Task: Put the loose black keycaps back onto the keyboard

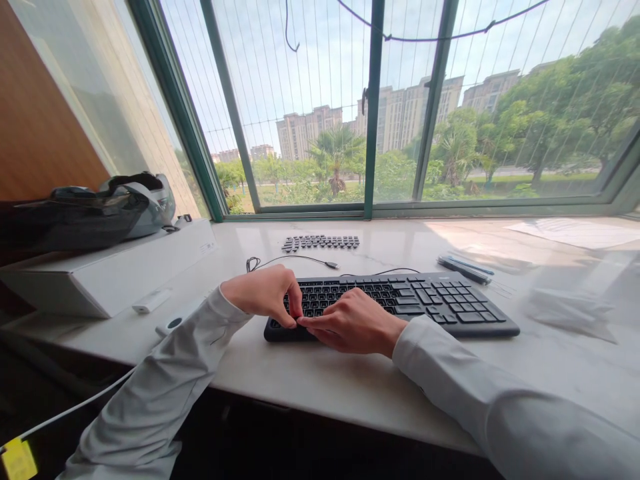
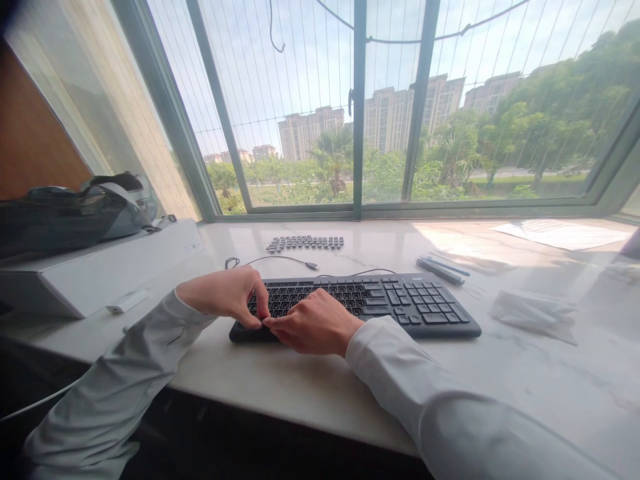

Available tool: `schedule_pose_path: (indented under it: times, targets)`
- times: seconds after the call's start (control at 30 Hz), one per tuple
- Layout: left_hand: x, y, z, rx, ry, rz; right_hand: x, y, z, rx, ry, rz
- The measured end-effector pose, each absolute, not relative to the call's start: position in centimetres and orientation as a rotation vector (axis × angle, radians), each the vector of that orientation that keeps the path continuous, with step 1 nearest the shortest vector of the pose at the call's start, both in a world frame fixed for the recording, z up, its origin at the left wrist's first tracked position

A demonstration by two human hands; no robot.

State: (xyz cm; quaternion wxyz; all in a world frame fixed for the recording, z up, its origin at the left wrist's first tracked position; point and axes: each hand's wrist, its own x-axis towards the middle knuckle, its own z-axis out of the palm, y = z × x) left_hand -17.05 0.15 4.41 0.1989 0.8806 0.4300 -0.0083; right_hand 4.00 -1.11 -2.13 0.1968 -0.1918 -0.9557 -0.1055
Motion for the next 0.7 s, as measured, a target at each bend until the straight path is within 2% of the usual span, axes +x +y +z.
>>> schedule_pose_path:
  times: [0.7]
  targets:
    - [-16.7, 0.4, 4.2, 2.429, 1.214, -0.065, 3.8, -1.2, -2.3, -0.516, -2.678, -0.255]
